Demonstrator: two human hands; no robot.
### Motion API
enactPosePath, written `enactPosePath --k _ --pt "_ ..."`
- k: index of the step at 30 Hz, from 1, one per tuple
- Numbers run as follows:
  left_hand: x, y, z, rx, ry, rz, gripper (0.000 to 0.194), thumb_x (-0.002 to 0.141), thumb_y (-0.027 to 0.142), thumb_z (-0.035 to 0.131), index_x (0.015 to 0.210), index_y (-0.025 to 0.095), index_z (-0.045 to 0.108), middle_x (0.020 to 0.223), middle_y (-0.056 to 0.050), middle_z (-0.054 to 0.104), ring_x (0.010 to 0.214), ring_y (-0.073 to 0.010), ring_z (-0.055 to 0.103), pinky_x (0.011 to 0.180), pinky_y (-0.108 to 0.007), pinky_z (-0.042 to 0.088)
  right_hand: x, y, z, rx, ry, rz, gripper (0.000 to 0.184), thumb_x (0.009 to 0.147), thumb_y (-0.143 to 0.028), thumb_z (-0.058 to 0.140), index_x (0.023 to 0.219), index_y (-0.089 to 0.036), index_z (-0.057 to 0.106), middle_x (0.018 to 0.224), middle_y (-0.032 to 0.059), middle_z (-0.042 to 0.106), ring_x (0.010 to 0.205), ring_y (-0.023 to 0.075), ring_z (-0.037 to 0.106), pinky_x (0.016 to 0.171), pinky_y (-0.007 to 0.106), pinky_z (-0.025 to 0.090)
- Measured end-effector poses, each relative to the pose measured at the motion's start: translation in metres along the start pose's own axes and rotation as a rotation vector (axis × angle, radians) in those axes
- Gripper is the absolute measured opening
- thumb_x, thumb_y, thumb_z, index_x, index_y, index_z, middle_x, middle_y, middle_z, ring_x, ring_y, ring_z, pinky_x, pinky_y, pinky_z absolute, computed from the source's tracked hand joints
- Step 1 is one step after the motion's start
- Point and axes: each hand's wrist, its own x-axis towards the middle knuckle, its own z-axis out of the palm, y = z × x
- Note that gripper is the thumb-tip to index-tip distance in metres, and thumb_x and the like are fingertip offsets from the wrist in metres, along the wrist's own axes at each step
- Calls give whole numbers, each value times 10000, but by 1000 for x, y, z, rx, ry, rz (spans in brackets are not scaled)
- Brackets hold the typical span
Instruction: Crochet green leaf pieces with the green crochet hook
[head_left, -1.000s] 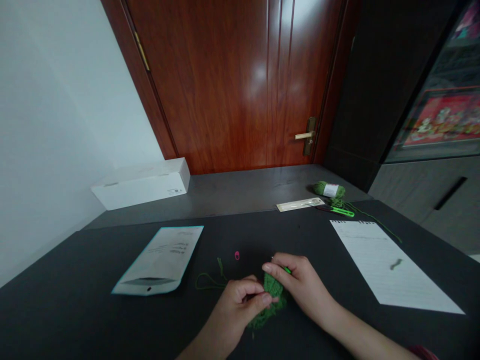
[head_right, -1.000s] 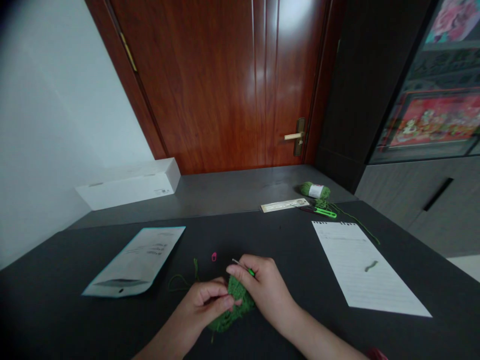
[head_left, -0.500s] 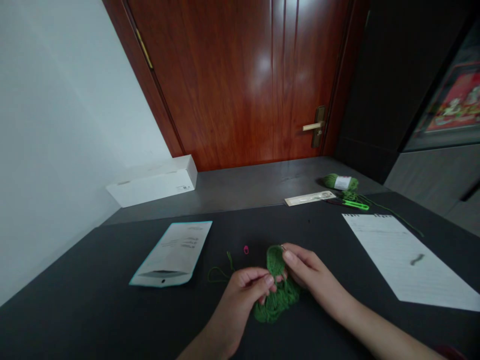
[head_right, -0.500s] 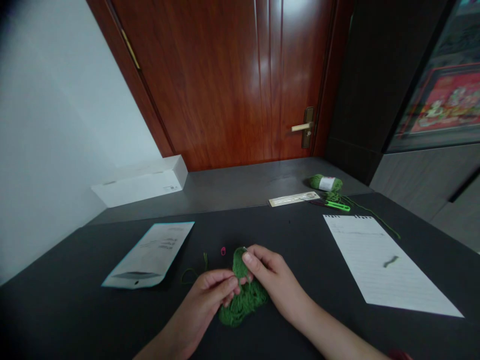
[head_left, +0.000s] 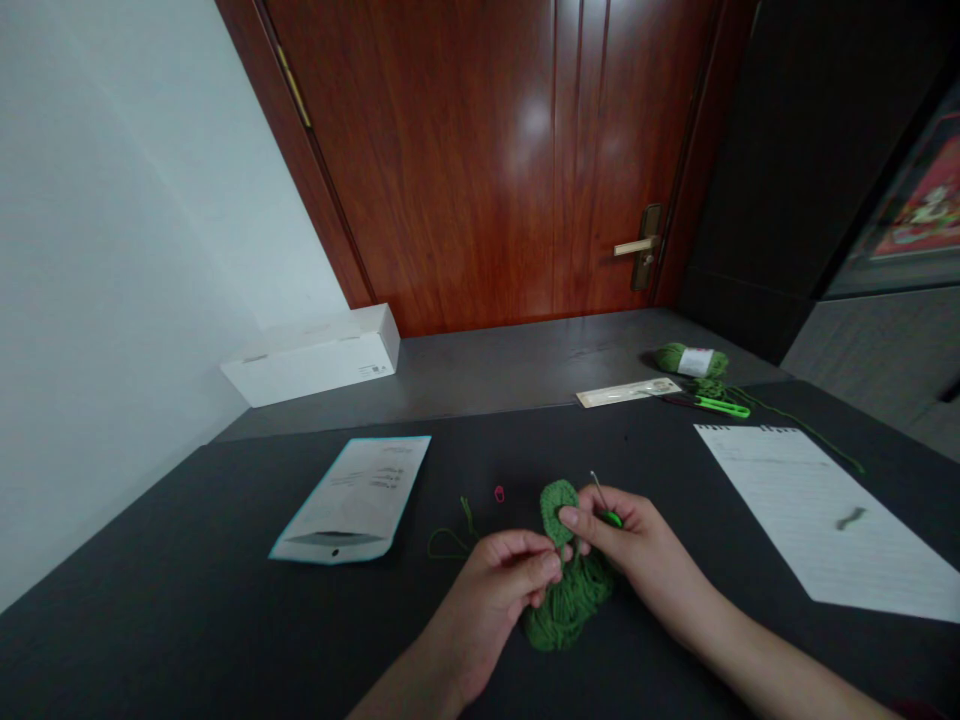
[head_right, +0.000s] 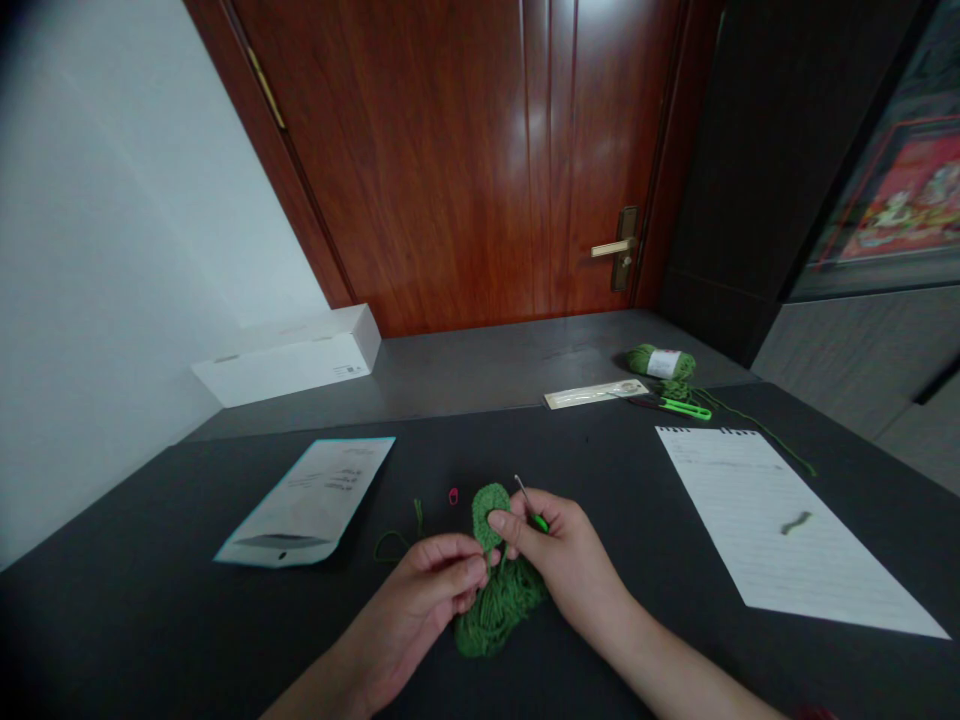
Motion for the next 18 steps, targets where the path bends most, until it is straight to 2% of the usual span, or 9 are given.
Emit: enactPosePath --k 7,13,18 --pt "-4 5 0 41 -13 -2 204 639 294 803 721 131 712 746 -23 627 603 -74 420 598 -239 303 -2 0 4 41 26 32 464 738 -583 703 563 -198 513 528 -34 570 517 117 494 549 245 375" --pt "2 0 -6 129 4 39 178 692 291 771 719 122 724 650 0 587 562 -74 397 559 -244 276 0 3 0 23 17 41 441 744 -567 709 592 -186 544 555 -36 539 534 112 451 540 238 355" --pt "4 -2 -7 170 41 95 195 725 316 760 804 141 732 696 11 592 622 -84 417 597 -231 316 2 5 -2 -16 -1 32 429 772 -548 693 595 -180 561 573 -36 513 557 110 411 551 237 340"
